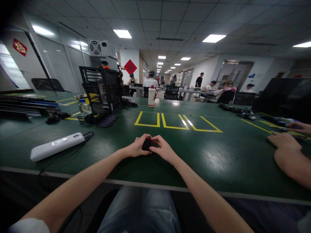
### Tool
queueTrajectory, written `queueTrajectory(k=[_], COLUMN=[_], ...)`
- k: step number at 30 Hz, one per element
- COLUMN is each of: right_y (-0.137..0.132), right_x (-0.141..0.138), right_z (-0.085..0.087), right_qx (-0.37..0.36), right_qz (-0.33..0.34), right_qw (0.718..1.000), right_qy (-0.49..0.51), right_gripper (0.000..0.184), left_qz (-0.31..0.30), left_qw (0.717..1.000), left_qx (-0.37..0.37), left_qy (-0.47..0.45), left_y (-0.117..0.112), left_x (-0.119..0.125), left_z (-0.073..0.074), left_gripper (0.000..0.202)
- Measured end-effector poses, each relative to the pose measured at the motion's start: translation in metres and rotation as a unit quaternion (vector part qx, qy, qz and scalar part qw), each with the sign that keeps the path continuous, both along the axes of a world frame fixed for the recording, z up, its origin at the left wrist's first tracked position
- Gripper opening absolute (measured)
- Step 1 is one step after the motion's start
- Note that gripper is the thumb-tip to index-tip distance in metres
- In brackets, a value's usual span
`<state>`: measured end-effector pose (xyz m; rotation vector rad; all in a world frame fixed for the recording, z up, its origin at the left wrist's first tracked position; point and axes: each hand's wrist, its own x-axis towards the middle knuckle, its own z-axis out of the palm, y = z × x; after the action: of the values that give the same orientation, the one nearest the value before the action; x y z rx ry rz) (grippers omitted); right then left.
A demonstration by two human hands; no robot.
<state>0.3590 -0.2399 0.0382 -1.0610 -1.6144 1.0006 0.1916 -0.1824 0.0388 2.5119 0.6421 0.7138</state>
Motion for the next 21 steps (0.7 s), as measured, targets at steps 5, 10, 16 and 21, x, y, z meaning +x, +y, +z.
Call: queueTrajectory(k=[5, 10, 16, 21], right_y=[-0.0034, -0.0049, 0.0015, 0.0041], right_x=[-0.0019, -0.0035, -0.0019, 0.0001], right_z=[0.0020, 0.0040, -0.0007, -0.0041], right_qx=[-0.016, -0.004, 0.008, -0.003], right_qz=[0.027, 0.007, -0.008, 0.002], right_qw=[0.999, 1.000, 1.000, 1.000], right_qy=[0.022, 0.018, 0.007, 0.011], right_gripper=[0.034, 0.021, 0.025, 0.029], left_qz=[-0.001, 0.007, -0.002, -0.003], left_qw=[1.000, 1.000, 1.000, 1.000], left_qx=[0.003, -0.001, 0.003, 0.006], left_qy=[-0.002, -0.002, -0.007, -0.011], left_y=[0.0005, -0.0013, -0.0001, 0.0011], left_x=[0.0004, -0.0002, 0.0001, 0.0009], left_z=[-0.0010, 0.0010, -0.0003, -0.0023], left_gripper=[0.061, 0.061, 0.061, 0.062])
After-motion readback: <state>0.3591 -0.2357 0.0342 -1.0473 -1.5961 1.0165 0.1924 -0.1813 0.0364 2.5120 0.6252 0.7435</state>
